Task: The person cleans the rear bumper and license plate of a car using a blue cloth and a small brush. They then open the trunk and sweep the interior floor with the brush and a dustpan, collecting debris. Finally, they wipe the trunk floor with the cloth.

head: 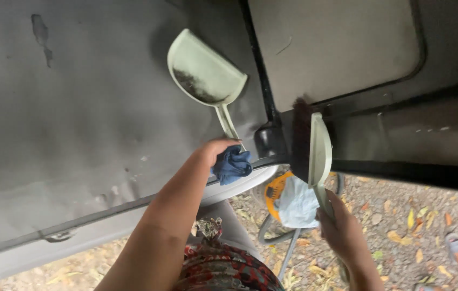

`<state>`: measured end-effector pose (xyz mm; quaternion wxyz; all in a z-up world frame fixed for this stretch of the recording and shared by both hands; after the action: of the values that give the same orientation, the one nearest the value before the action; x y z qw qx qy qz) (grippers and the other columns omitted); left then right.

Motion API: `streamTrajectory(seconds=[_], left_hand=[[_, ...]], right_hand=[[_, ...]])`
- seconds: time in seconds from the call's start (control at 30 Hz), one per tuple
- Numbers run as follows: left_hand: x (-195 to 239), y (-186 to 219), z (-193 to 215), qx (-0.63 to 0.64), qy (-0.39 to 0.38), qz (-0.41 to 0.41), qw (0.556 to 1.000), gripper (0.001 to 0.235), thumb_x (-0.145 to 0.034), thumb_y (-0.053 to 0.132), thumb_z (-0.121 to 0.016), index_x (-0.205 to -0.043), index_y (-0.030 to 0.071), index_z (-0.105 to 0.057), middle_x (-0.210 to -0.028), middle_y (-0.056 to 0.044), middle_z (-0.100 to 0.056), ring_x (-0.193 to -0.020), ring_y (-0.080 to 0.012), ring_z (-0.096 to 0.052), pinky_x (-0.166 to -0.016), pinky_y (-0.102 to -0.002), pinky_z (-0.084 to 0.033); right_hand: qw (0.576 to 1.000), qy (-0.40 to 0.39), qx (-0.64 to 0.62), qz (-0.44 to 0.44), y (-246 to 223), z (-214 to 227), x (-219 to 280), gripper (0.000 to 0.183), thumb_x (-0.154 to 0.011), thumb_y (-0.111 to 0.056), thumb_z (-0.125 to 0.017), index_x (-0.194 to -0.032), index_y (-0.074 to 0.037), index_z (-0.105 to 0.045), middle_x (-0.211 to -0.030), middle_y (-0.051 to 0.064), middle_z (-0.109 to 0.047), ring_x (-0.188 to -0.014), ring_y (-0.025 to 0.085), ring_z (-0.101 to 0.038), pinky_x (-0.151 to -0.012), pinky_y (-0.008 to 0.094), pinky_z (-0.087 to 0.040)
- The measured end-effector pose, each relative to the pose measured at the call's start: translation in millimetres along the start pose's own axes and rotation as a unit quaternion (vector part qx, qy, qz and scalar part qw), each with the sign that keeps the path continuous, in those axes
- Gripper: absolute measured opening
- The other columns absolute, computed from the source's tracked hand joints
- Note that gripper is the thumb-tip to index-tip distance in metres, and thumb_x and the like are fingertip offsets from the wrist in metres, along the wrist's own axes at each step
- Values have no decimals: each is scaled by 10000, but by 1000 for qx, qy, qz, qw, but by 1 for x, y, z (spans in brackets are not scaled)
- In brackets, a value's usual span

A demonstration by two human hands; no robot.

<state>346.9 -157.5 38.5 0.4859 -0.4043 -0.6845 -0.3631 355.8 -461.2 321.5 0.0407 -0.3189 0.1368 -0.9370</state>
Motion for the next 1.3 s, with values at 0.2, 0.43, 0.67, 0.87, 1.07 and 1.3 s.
streamTrajectory(seconds=[0.2,0.43,0.67,0.87,1.07,1.3], left_hand=[[14,3,-24,47,20,-121,991,433,-847,474,-708,-1228,272,-673,-1229,-72,-704,-1085,-298,-668,-872,-504,-541],[-1,-5,-14,116,0,-228,967,389,-789,100,-640,-1151,182,-755,-1008,-91,-768,-913,-269,-713,-808,-392,-589],[41,9,-29,50,33,-181,982,709,-799,343,-748,-1468,216,-550,-1483,-55,-608,-1377,-283,-543,-1118,-440,-444],[37,11,-30,-28,114,-180,977,482,-963,374,-626,-1395,162,-602,-1423,-116,-632,-1302,-314,-571,-1059,-444,-423],[92,-28,13,-25,60,-166,984,437,-937,378,-684,-1330,192,-637,-1309,-74,-706,-1250,-284,-620,-1068,-418,-463],[147,-116,122,-28,35,-264,963,425,-878,380,-693,-1163,64,-686,-1146,-102,-739,-1077,-246,-665,-1007,-375,-488]], right_hand=[[999,-23,27,0,4,7,-56,580,-920,-179,-567,-1489,-260,-493,-893,90,-801,-653,254,-746,-627,409,-574],[988,-84,87,96,-4,-49,-138,655,-951,-245,-515,-1577,-141,-351,-1503,158,-541,-1329,405,-559,-1116,496,-413],[979,-196,-43,33,-64,-73,-105,535,-963,-185,-436,-1498,-210,-440,-984,167,-675,-467,208,-576,-373,345,-473],[963,-266,38,21,-71,-52,-85,651,-964,-206,-381,-1608,-285,-328,-1013,118,-708,-555,202,-576,-516,348,-488],[973,-222,-18,54,-14,-76,-111,698,-886,-138,-518,-1555,-260,-359,-1224,63,-644,-901,218,-653,-814,349,-490],[970,-231,51,55,-76,-75,-107,666,-1024,-208,-435,-1645,-333,-231,-1052,102,-709,-776,179,-613,-650,328,-463]])
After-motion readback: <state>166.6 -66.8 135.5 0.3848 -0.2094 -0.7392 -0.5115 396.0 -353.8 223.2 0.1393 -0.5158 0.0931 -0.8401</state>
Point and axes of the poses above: each hand's wrist, its own x-axis away from the middle knuckle, its own z-axis out of the back of the hand, y = z × x, the point moved 3 cm from there along -x, towards the middle knuckle
